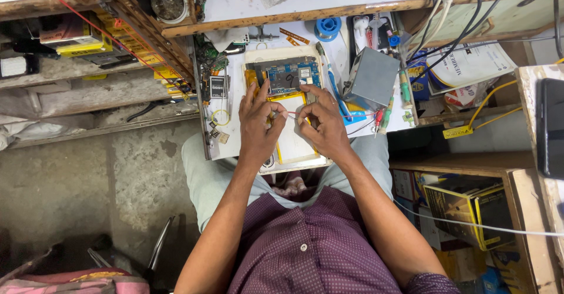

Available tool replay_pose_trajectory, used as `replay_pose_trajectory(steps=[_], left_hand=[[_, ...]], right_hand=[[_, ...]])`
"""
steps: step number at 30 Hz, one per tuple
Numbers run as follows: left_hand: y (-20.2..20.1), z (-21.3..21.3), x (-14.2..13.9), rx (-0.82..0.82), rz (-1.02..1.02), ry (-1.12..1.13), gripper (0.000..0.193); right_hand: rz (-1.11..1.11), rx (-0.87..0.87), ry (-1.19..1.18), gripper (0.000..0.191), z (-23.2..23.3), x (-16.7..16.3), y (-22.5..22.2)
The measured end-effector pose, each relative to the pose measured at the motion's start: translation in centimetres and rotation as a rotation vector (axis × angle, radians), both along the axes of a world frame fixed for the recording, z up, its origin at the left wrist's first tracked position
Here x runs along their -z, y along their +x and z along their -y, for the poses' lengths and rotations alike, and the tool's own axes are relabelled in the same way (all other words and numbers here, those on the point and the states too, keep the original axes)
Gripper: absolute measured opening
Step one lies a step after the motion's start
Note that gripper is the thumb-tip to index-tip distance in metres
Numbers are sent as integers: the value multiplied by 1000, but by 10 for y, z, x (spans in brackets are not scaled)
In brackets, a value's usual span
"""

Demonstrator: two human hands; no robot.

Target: The person works on an opened tablet lying on a cluttered repair bench, first positioning and seating a small wire connector on the exposed motherboard by hand, then picking up a soldering iron and soldering the connection on the board. They hold the board steady with one hand while applying the iron with the other.

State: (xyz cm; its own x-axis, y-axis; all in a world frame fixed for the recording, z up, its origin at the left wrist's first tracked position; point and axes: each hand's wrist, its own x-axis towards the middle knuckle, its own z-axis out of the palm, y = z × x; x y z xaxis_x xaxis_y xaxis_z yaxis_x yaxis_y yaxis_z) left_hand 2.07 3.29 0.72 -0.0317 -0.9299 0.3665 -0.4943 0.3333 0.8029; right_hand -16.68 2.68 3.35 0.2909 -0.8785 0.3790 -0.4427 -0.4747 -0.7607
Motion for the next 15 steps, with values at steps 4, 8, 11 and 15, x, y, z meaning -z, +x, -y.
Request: replay_pose_trajectory(steps=[4, 8, 11, 15], left_hand=[[0, 2, 0, 1, 7, -10, 11], [0, 2, 0, 5, 3, -12, 11], [0, 1, 0, 7, -6, -14, 10], [0, 1, 1, 5, 1, -13, 10]], right_hand=[[-1, 0, -5, 10, 1, 0, 0], [-1, 2, -4, 10, 1, 0, 0], [-13, 7, -6, 10, 1, 0, 0], [-10, 6, -6, 10, 0, 1, 0]])
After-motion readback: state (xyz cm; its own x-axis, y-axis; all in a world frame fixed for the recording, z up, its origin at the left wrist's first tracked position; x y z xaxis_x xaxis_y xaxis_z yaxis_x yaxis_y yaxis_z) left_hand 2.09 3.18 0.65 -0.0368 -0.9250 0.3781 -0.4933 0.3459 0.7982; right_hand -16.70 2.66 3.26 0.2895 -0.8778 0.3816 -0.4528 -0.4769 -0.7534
